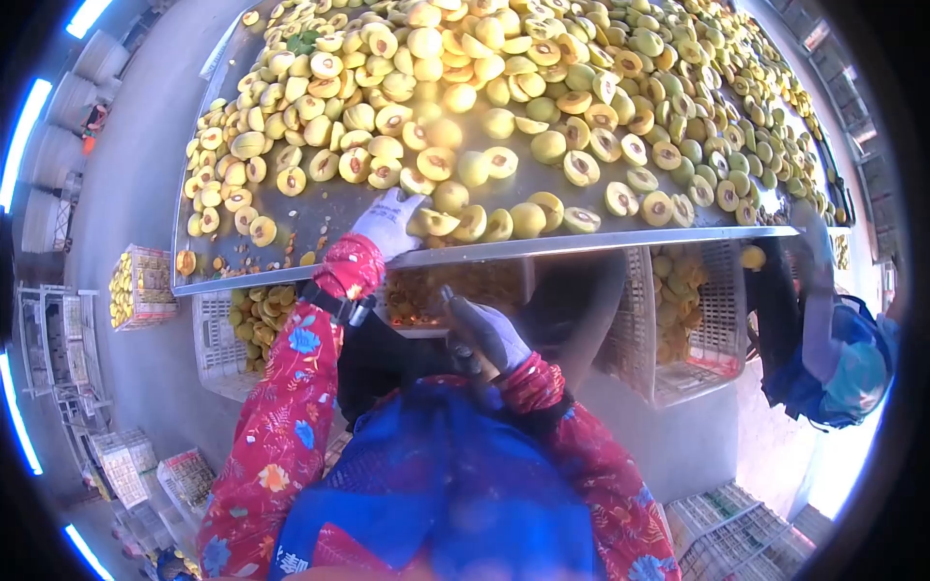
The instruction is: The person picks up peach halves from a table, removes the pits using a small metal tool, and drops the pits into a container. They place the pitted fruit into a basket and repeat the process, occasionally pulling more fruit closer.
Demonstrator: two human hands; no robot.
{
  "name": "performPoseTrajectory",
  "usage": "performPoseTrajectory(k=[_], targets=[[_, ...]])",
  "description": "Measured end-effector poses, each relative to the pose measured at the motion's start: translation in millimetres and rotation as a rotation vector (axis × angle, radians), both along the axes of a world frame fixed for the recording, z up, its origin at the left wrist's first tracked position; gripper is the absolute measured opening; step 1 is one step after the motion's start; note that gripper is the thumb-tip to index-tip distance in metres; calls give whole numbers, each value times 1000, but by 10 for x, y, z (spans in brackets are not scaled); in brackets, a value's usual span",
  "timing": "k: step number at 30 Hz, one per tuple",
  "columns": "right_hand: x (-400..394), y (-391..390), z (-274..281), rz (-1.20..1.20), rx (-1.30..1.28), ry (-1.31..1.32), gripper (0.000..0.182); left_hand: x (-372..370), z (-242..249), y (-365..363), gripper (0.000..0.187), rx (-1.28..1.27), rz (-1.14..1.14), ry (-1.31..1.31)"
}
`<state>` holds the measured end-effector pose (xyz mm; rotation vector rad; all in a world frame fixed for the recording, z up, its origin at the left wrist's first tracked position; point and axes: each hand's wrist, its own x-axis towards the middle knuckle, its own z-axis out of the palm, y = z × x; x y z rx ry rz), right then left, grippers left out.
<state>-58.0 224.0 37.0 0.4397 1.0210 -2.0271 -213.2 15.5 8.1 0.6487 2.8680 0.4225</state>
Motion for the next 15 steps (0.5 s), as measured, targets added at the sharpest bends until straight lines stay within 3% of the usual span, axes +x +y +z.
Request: performPoseTrajectory(k=[1,4,5,8,11,13,15], targets=[[4,35,-11,-10,9,-7,32,-52,-37,-23,56,6,-40,9],[-1,60,140,-9,94,117,32,-29,110,-165,54,181,226,-169],[-31,64,189,4,151,207,31,149,757,-79,53,610,407,-556],[-82,15,238,56,342,564,26,337,-46,-467,50,1489,678,-733],[-163,-96,357,95,585,981,22,673,144,-383,40,926,430,-337],[-191,-179,384,45,726,1113,22,854,315,-249,39,706,239,-169],[-190,-220,406,27,831,1129,23,952,404,-109,38,950,333,-392]])
